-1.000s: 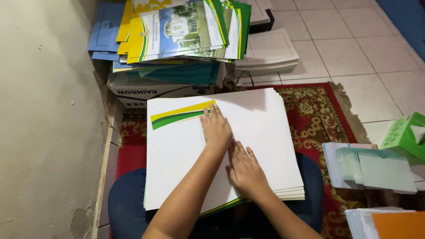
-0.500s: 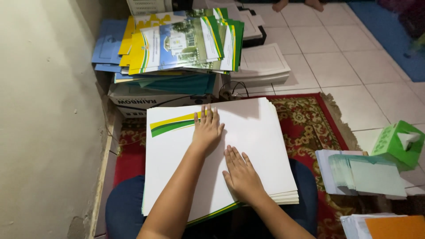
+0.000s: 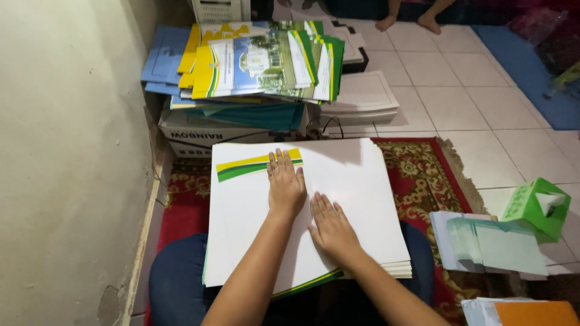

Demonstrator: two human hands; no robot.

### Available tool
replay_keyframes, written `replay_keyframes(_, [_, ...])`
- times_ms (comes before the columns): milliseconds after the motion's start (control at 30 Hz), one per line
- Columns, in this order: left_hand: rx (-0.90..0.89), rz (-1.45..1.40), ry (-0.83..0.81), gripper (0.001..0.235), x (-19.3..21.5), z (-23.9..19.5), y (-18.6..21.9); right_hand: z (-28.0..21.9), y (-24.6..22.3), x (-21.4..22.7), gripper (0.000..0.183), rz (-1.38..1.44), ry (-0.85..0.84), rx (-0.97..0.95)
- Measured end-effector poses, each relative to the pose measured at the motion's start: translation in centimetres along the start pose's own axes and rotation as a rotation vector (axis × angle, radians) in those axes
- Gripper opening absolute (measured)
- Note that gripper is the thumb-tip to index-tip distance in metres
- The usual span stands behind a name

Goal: Folding printed paper sheets into brochures and smoothing the creases by hand.

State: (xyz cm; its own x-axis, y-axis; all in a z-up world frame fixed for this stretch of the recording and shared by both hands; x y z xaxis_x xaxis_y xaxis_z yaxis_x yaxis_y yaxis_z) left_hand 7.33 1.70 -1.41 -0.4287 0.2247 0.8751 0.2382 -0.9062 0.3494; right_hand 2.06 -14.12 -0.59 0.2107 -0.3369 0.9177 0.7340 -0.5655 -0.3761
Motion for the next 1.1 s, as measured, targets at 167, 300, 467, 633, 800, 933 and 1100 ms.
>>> replay_keyframes(167, [0.026, -0.019, 0.102, 0.063, -0.8, 0.1, -0.9, 6.7, 1.0, 0.6, 0.067, -0.020, -0.117, -0.114])
replay_keyframes(300, [0.042, -0.064, 0.105, 0.062, -0.3, 0.3, -0.7, 13.0, 3.5, -0.8, 0.073, -0.071, -0.006, -0.017])
replay_keyframes(467, [0.032, -0.024, 0.120, 0.063, -0.8, 0.3, -0.6, 17.0, 5.7, -2.4, 0.064, -0.115, 0.014, -0.026])
replay_keyframes(633, [0.030, -0.027, 0.117, 0.063, -0.7, 0.2, -0.7, 14.6, 4.0, -1.2, 0.063, -0.065, 0.005, -0.063])
replay_keyframes(800, [0.033, -0.053, 0.085, 0.062, -0.6, 0.1, -0.8, 9.7, 2.4, -0.6, 0.068, -0.031, -0.036, -0.089])
replay_keyframes(933, [-0.069, 0.074, 0.048, 0.058, 0.4, -0.2, 0.2, 4.1, -0.4, 1.5, 0.064, 0.023, -0.077, -0.134])
replay_keyframes(1100, [-0.417, 0.159, -0.013, 0.070, 1.4, -0.7, 2.1, -1.2, -1.2, 1.1, 0.064, -0.014, -0.165, -0.146])
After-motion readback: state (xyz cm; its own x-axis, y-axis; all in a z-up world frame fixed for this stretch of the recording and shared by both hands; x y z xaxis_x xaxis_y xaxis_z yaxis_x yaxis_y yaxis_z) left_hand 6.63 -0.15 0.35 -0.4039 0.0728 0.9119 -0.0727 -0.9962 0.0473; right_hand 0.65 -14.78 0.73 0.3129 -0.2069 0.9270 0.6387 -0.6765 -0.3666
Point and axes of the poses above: each hand's wrist, its own z-axis towards the middle knuckle, its own x-axis out of the back of the hand, y = z × x, the point moved 4 cm from there along z, towards the middle knuckle, and after that the axes turned 14 degrees about z, right-handed, at the moved point
